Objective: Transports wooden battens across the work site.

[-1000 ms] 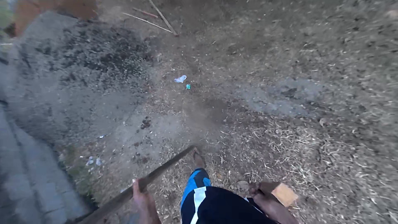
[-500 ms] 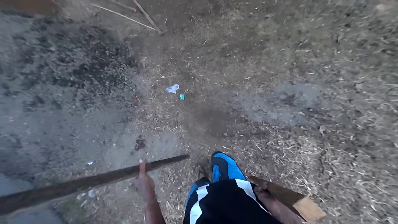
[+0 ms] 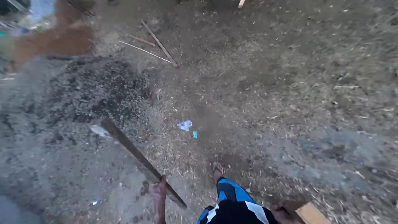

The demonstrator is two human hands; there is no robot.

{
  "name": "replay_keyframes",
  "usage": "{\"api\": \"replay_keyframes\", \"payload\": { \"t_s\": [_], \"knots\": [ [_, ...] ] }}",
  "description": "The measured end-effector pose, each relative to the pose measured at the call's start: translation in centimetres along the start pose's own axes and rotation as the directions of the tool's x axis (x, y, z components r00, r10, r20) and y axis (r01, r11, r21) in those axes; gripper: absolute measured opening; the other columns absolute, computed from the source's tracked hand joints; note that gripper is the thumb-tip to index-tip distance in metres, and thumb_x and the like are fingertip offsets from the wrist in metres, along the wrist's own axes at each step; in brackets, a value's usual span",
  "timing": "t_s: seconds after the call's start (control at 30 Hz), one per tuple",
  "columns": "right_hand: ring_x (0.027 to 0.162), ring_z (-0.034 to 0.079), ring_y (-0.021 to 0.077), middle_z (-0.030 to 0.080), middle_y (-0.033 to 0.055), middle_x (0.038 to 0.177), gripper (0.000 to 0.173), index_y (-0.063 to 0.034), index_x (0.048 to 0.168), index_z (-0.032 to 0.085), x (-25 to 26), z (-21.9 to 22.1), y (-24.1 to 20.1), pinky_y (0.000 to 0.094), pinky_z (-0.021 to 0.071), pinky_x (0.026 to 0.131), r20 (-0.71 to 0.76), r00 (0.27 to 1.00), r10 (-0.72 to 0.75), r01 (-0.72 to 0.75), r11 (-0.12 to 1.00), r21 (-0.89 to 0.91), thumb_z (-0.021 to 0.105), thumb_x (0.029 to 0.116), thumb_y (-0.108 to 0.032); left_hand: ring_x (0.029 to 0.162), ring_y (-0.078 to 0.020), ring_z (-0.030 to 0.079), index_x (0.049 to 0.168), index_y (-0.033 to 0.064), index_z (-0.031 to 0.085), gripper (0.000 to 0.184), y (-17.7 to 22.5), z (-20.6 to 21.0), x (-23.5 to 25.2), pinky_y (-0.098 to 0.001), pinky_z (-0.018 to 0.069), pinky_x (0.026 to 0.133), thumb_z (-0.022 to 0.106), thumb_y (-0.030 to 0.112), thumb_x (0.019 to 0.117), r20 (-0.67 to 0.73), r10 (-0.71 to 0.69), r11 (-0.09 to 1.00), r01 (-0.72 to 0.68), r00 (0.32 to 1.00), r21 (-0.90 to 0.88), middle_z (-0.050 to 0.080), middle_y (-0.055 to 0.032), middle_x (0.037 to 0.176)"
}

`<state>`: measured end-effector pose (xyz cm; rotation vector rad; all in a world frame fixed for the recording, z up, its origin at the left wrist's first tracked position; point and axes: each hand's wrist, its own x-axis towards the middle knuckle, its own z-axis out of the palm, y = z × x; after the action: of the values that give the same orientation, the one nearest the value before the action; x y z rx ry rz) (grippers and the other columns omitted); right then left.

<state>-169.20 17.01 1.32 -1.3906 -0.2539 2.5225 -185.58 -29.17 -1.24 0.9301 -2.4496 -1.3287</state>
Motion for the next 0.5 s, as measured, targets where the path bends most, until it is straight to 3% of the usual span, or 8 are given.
{"api": "replay_keyframes", "payload": {
  "t_s": [0.07,0.17,0.27,0.37,0.43,0.5],
  "knots": [
    [0.069,0.068,0.0157,0.066,0.0043,0.074,0.049,-0.0189,0.087,0.058,2.5,4.6,-0.9,0.0359,0.0616,0.066,0.043,0.999,-0.007,0.007,1.000,0.002,0.035,0.1045,-0.059,0.089,-0.0260,0.073,0.121,-0.0019,0.065,0.055,2.7,2.6,2.7,-0.0525,0.0594,0.084,0.088,0.027,0.0794,0.017,-0.044,0.991,0.041,0.999,0.127,0.074,-0.0163,0.098],
    [0.068,0.068,0.0170,0.067,0.0045,0.073,0.053,-0.0169,0.084,0.062,5.2,10.1,-2.8,0.0372,0.0604,0.065,0.127,0.992,0.026,-0.019,0.998,-0.053,0.028,0.1059,-0.053,0.086,-0.0260,0.072,0.118,0.0005,0.066,0.050,6.5,5.4,5.0,-0.0531,0.0586,0.082,0.086,0.029,0.0818,0.052,-0.110,0.978,0.099,0.993,0.186,0.073,-0.0149,0.095],
    [0.064,0.067,0.0164,0.065,0.0033,0.070,0.050,-0.0159,0.083,0.062,8.9,15.1,-3.2,0.0349,0.0599,0.061,0.097,0.992,0.077,-0.067,0.992,-0.105,0.034,0.1035,-0.052,0.082,-0.0260,0.071,0.113,0.0005,0.067,0.047,9.4,8.3,8.2,-0.0531,0.0585,0.078,0.086,0.027,0.0800,0.077,-0.109,0.977,0.093,0.991,0.191,0.073,-0.0145,0.091],
    [0.065,0.068,0.0158,0.067,0.0030,0.069,0.055,-0.0155,0.083,0.066,11.4,20.6,-2.9,0.0352,0.0598,0.065,0.148,0.978,0.145,-0.116,0.976,-0.185,0.031,0.1034,-0.052,0.082,-0.0258,0.071,0.117,0.0007,0.066,0.051,11.2,11.5,11.7,-0.0520,0.0591,0.078,0.087,0.028,0.0794,0.115,-0.153,0.973,0.129,0.981,0.192,0.073,-0.0141,0.091],
    [0.061,0.067,0.0126,0.067,0.0005,0.067,0.056,-0.0186,0.079,0.063,13.1,25.3,-2.5,0.0327,0.0595,0.063,0.102,0.980,0.173,-0.146,0.962,-0.229,0.026,0.1038,-0.053,0.087,-0.0281,0.071,0.120,0.0000,0.065,0.056,12.5,14.0,14.2,-0.0540,0.0582,0.082,0.087,0.031,0.0796,0.125,-0.210,0.955,0.176,0.970,0.238,0.073,-0.0158,0.095],
    [0.063,0.068,0.0139,0.068,0.0022,0.069,0.054,-0.0164,0.081,0.067,16.2,28.9,-2.1,0.0341,0.0604,0.064,0.127,0.976,0.175,-0.144,0.965,-0.218,0.032,0.1025,-0.051,0.087,-0.0302,0.072,0.120,0.0011,0.065,0.056,13.8,16.5,17.3,-0.0566,0.0575,0.081,0.086,0.035,0.0800,0.133,-0.259,0.933,0.212,0.957,0.293,0.073,-0.0165,0.094]
  ]
}}
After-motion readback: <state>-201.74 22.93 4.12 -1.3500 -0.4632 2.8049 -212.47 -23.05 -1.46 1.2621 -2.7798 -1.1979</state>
